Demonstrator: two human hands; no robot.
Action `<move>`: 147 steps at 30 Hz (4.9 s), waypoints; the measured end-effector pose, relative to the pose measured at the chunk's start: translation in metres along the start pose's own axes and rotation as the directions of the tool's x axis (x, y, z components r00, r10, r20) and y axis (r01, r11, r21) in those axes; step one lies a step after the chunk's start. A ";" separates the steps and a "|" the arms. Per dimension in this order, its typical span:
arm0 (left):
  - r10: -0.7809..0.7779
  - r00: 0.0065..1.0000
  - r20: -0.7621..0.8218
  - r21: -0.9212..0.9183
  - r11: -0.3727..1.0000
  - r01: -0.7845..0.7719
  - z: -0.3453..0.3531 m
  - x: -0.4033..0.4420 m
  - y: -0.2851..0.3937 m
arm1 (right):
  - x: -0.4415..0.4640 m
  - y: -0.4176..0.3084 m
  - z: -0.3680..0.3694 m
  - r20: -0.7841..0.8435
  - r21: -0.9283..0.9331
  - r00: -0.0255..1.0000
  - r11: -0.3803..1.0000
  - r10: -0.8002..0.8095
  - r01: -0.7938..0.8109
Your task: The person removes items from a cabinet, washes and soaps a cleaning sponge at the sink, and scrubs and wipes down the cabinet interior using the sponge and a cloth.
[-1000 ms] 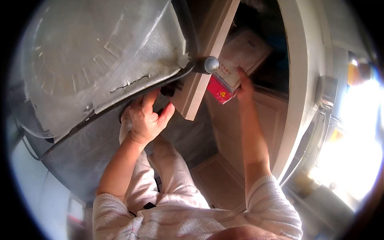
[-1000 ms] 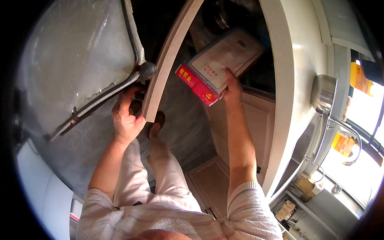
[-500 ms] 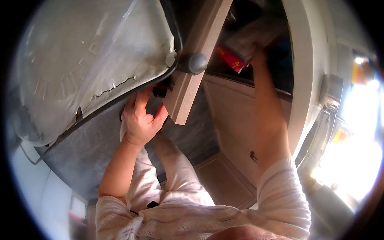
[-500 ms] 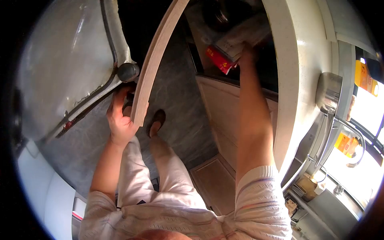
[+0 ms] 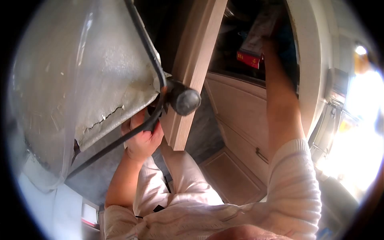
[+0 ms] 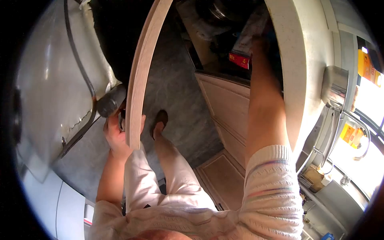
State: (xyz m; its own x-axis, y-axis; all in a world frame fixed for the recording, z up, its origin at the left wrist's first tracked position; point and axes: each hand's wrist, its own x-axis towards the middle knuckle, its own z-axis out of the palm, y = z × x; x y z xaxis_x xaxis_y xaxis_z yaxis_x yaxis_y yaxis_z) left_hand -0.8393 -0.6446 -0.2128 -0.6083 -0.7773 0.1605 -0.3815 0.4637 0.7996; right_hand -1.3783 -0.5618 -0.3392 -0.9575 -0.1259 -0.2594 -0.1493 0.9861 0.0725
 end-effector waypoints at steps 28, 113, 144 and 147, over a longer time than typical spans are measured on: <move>0.045 0.998 0.033 -0.004 0.999 -0.045 0.008 0.006 0.021 | -0.134 0.011 0.002 0.276 0.924 0.960 0.262 0.050 -0.279; -0.114 0.993 0.039 0.033 0.993 0.113 0.026 -0.024 0.032 | -0.264 -0.033 0.133 0.348 0.331 0.813 0.873 -0.467 0.359; 0.164 0.496 0.853 0.360 0.503 -0.785 0.020 0.040 0.147 | -0.527 0.253 -0.050 0.233 0.943 0.912 0.309 -0.337 -0.126; 0.098 0.555 0.826 0.463 0.441 -0.768 0.025 0.058 0.128 | -0.547 0.365 -0.035 0.244 0.913 0.962 0.305 0.121 -0.270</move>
State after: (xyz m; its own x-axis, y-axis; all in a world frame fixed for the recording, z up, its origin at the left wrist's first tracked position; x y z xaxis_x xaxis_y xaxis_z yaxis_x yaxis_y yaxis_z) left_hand -0.9411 -0.6196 -0.1153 -0.9498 -0.0344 -0.3111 -0.0235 0.9990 -0.0387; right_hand -0.9180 -0.1366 -0.1368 -0.8792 0.0242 -0.4758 0.4381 0.4335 -0.7875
